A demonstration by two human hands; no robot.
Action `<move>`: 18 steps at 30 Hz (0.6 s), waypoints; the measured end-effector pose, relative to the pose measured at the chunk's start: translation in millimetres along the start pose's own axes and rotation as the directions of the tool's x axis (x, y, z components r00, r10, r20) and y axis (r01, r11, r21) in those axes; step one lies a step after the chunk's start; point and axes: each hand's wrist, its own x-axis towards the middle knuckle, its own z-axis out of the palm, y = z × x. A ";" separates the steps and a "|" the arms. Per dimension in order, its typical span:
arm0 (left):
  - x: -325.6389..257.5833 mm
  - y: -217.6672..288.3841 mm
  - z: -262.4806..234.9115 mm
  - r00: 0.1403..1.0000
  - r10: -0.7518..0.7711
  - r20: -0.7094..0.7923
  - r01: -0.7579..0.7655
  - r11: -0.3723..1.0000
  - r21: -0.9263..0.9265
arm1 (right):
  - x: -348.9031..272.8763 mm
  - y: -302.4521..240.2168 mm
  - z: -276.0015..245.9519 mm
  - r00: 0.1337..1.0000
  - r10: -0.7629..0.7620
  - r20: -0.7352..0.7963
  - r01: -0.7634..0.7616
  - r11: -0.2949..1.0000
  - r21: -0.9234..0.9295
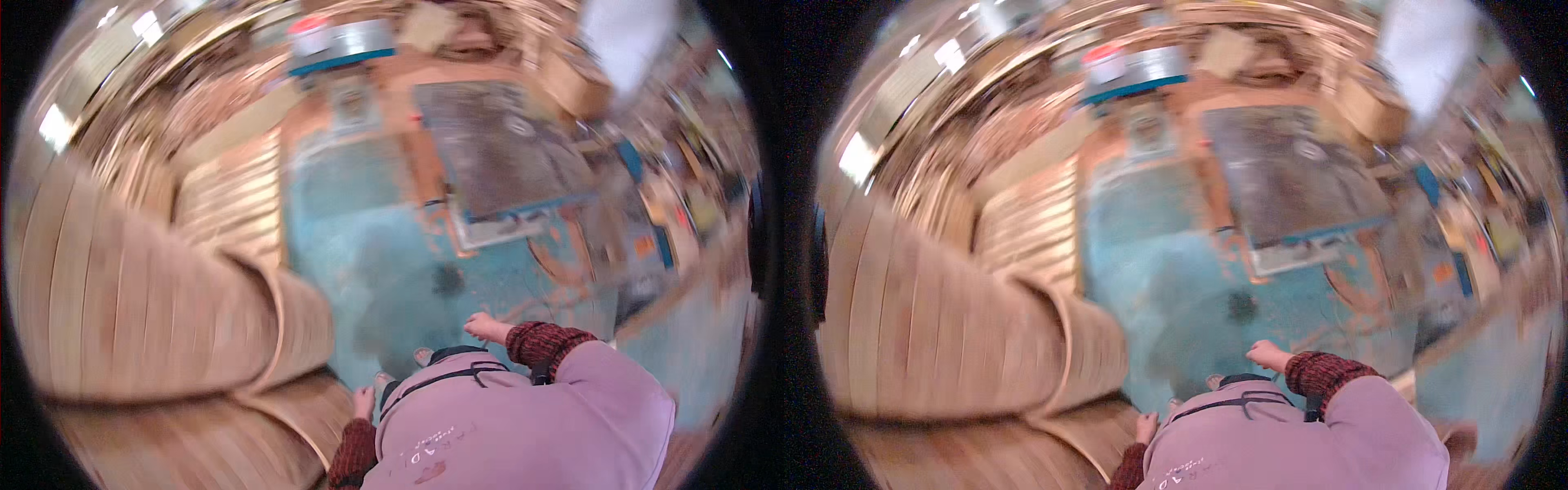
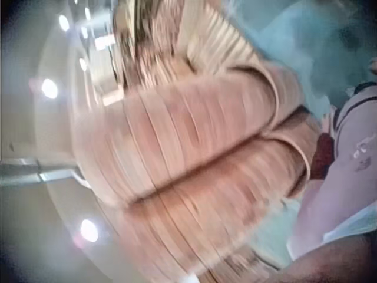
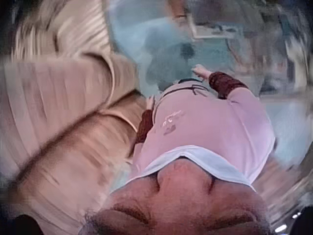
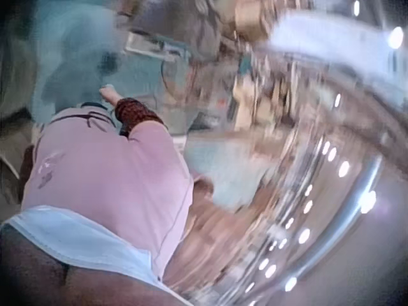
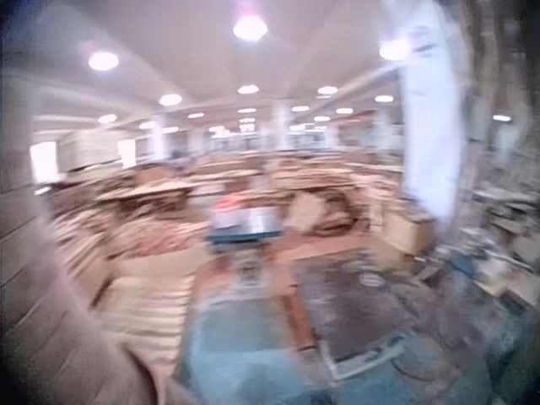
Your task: The recorder uses an industrial woodworking shaper machine to smooth and shape the edges of curved wooden components.
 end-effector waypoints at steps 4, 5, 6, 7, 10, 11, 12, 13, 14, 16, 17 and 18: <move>75.3 14.9 -41.5 0.941 0.180 0.287 -0.275 0.900 0.338 | -4.7 53.6 33.9 0.977 -0.123 -0.175 0.117 0.992 -0.043; 99.2 15.2 -43.5 0.910 0.205 0.361 -0.345 0.857 0.382 | -7.3 69.4 44.7 0.967 -0.084 -0.242 0.079 0.996 -0.033; 124.2 18.1 -47.0 0.876 0.225 0.427 -0.412 0.808 0.420 | -3.3 74.8 61.0 0.953 -0.061 -0.297 0.057 0.998 -0.021; 146.0 21.2 -49.3 0.840 0.236 0.489 -0.471 0.763 0.442 | -8.2 88.8 74.5 0.940 0.015 -0.342 -0.022 1.000 -0.016; 216.2 60.8 -57.9 0.692 0.276 0.667 -0.663 0.609 0.436 | -37.3 129.6 104.0 0.926 -0.189 -0.327 0.013 0.882 -0.471; 239.2 85.4 -59.8 0.627 0.302 0.718 -0.728 0.557 0.400 | -51.0 138.9 115.8 0.891 -0.215 -0.399 0.013 0.892 -0.451; 258.4 111.0 -61.6 0.534 0.356 0.767 -0.803 0.497 0.328 | -68.4 147.5 130.7 0.880 -0.190 -0.436 -0.030 0.893 -0.450; 270.0 135.1 -63.2 0.565 0.274 0.778 -0.765 0.527 0.370 | -84.3 151.2 149.6 0.868 -0.165 -0.468 -0.073 0.891 -0.449; 277.0 160.1 -65.1 0.602 0.194 0.775 -0.703 0.589 0.399 | -98.3 151.4 169.8 0.819 -0.099 -0.565 -0.127 0.929 -0.348; 282.8 210.9 -70.2 0.651 0.061 0.757 -0.580 0.683 0.444 | -119.2 152.4 207.7 0.764 0.232 -0.602 -0.200 0.972 0.122; 279.9 231.4 -73.3 0.666 0.025 0.746 -0.543 0.702 0.461 | -126.0 153.9 226.8 0.736 0.282 -0.615 -0.196 0.959 0.204; 275.1 248.2 -66.4 0.726 -0.010 0.688 -0.518 0.649 0.557 | -132.0 156.4 247.1 0.707 0.284 -0.648 -0.232 0.958 0.167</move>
